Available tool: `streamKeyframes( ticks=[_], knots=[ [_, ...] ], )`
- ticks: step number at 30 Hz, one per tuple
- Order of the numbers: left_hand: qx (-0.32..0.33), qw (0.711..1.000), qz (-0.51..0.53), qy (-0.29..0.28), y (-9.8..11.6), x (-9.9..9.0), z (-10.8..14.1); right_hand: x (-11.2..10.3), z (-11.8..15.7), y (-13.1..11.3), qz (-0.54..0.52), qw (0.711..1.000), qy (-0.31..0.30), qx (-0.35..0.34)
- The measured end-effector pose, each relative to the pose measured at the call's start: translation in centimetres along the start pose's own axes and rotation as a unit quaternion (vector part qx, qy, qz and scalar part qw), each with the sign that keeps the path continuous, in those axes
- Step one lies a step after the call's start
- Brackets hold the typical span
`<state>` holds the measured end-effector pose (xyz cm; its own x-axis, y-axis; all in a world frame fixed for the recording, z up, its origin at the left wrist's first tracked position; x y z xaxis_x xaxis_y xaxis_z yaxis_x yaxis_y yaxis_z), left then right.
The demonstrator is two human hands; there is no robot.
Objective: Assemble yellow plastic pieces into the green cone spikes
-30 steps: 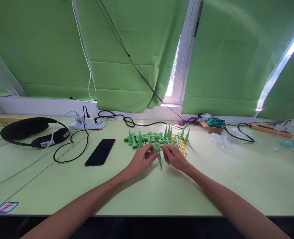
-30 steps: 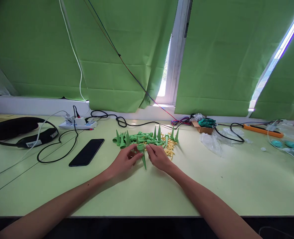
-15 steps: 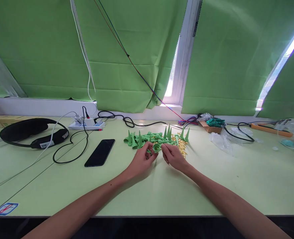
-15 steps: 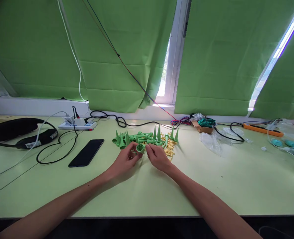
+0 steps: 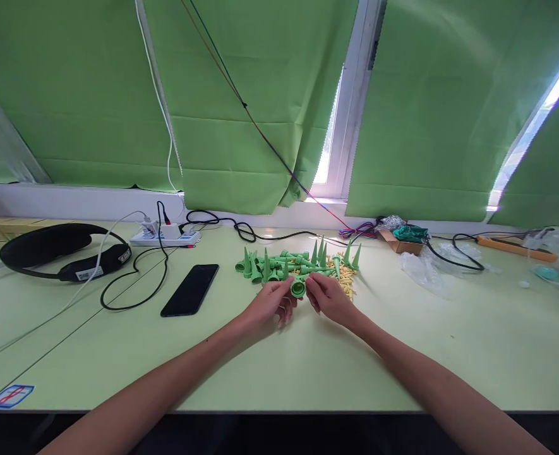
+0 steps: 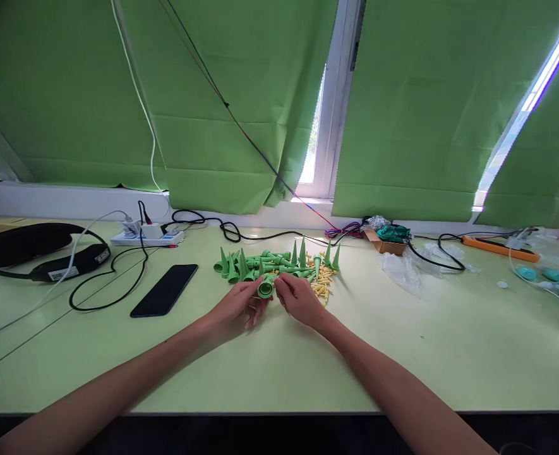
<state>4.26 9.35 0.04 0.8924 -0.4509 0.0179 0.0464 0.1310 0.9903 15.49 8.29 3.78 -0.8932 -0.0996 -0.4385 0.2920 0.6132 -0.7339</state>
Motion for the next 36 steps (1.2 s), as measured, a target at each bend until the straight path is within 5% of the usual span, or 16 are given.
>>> streamKeyframes(
  ticks=[10,21,31,36],
  knots=[
    [0.086,0.989,-0.120,0.014,1.7,-0.2,0.7,0.0,0.0,0.1,0.017,1.000,-0.008,-0.004],
    [0.247,0.911,-0.315,0.103,3.9,-0.2,1.9,0.1,-0.1,0.3,0.057,0.998,-0.016,0.004],
    [0.188,0.934,-0.265,0.146,3.4,-1.3,1.7,-0.6,-0.2,0.9,0.060,0.997,0.047,0.014],
    [0.128,0.974,-0.156,0.106,2.0,-1.4,0.8,-1.1,-0.1,0.9,0.035,0.996,0.072,0.032]
  ],
)
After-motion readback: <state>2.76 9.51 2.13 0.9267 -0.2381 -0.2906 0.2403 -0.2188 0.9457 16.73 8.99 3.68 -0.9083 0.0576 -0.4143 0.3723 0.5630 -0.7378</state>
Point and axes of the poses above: each hand's wrist, its own z-axis away from the middle knuckle, its own x-axis out of the palm, y = z × x, the point moved 9 cm from there along -z, towards the middle knuckle, and after that the axes turned 4 degrees about -x, right-handed, at the moved point
